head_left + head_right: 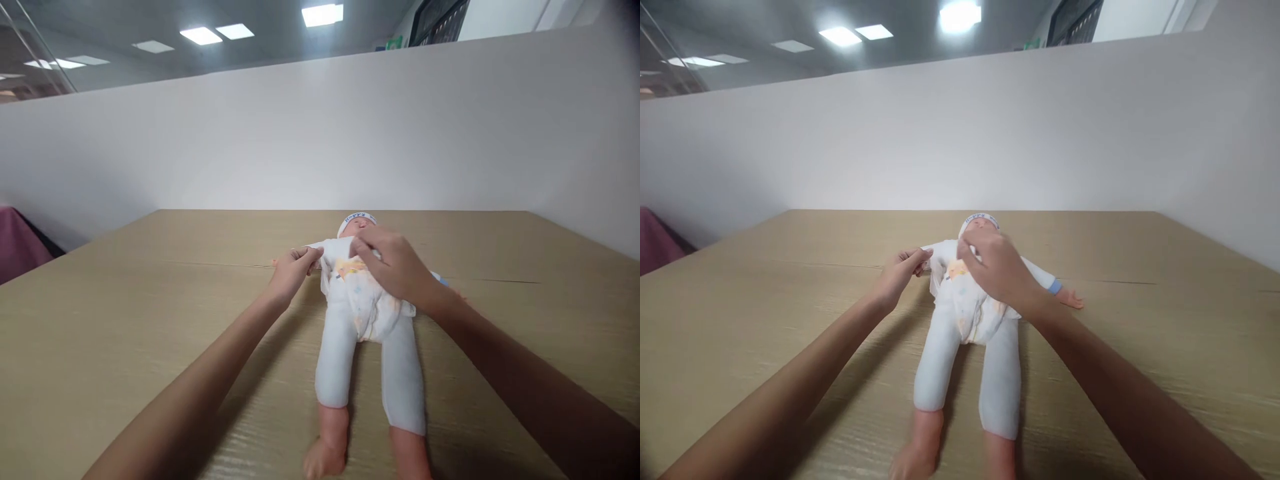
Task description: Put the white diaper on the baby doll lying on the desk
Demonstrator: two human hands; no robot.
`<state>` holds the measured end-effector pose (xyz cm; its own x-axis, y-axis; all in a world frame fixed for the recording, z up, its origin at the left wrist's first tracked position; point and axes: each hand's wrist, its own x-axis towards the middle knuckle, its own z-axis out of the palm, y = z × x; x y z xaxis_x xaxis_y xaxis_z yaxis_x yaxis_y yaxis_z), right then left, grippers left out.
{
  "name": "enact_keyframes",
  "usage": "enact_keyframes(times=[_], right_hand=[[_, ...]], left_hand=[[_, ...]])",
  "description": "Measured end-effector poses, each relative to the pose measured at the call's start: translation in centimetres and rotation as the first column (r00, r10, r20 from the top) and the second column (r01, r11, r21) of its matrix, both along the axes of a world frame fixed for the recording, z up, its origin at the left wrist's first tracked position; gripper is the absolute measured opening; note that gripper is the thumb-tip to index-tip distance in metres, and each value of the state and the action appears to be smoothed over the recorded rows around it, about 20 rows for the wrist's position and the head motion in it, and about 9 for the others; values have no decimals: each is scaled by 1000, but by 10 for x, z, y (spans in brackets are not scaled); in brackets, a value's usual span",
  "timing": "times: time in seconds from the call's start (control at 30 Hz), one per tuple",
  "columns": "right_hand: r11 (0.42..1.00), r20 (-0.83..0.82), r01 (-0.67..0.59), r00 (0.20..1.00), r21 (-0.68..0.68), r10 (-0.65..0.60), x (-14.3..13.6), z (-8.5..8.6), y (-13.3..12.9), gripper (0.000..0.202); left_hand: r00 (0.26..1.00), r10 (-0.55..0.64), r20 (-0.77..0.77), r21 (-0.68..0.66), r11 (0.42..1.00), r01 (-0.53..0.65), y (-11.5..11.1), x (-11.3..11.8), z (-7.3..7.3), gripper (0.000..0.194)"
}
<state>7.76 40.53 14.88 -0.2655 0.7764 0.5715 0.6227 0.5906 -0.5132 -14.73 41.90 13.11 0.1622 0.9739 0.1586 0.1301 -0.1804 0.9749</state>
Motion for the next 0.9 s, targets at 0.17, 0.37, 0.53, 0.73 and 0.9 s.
enact_keyframes(times=[0.17,0.37,0.53,0.73,0.9], right_hand=[[989,4,39,999,-144,-39,10,-22,5,30],[994,14,-27,999,-107,29,6,-34,14,19],[963,-26,-154,988,-221,152,19,-25,16,34],[933,-49,-128,992,-338,118,24,-17,12,37],[885,-190,-232,967,-404,167,25,-20,14,37]], left_hand=[[999,-13,-52,5,1000,14,-6,21,5,49],[995,-74,-66,-38,997,71,-10,50,-3,45],[984,-125,-130,38,991,131,-8,53,-9,53],[979,-190,-75,31,981,193,-3,44,-14,39],[962,-271,-34,-31,962,270,1,32,-16,38]])
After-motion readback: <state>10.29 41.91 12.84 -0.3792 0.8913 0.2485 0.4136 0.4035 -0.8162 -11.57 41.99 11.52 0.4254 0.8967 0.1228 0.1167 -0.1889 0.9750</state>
